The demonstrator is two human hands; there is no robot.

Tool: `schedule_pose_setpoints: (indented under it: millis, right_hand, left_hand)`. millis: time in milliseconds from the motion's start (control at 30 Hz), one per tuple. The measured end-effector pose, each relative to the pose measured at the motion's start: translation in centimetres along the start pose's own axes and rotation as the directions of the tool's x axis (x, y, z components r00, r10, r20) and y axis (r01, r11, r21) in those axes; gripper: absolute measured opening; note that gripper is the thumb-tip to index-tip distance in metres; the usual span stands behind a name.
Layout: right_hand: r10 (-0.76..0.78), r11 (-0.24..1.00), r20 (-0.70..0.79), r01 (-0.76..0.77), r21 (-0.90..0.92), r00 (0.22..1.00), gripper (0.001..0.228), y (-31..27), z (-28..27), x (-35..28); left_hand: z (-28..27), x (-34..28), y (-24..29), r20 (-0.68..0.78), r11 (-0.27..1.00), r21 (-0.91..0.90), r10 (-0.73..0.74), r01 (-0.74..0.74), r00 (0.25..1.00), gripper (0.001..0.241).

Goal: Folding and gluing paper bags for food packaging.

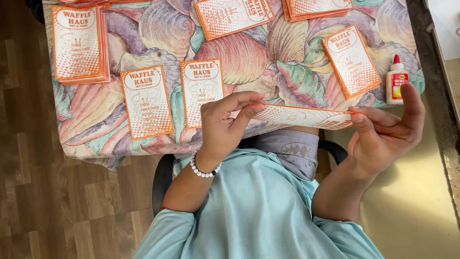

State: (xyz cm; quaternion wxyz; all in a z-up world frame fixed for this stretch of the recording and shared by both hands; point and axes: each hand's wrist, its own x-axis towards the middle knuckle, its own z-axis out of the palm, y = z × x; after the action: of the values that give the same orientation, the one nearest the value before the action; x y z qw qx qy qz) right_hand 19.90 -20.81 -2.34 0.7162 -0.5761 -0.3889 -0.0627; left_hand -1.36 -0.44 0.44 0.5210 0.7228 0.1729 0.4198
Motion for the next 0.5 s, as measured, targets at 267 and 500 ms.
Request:
schedule_pose_setpoints:
  millis: [267, 500]
  right_hand:
    - [0.028, 1.0, -0.024, -0.028, -0.003, 0.999, 0.071, 0.8, -0.9, 0.1]
    - [0.25, 0.968, 0.094, -0.251, -0.003, 0.964, 0.069, 2.0, -0.5, 1.1]
  left_hand:
    - [-0.4, 0.3, 0.4, 0.086, 0.99, 0.102, 0.091, -0.1, 0.992, 0.007]
    - [0.1, 0.8, -1.1, -0.027, 0.995, 0.081, -0.048, 0.05, 0.998, 0.008]
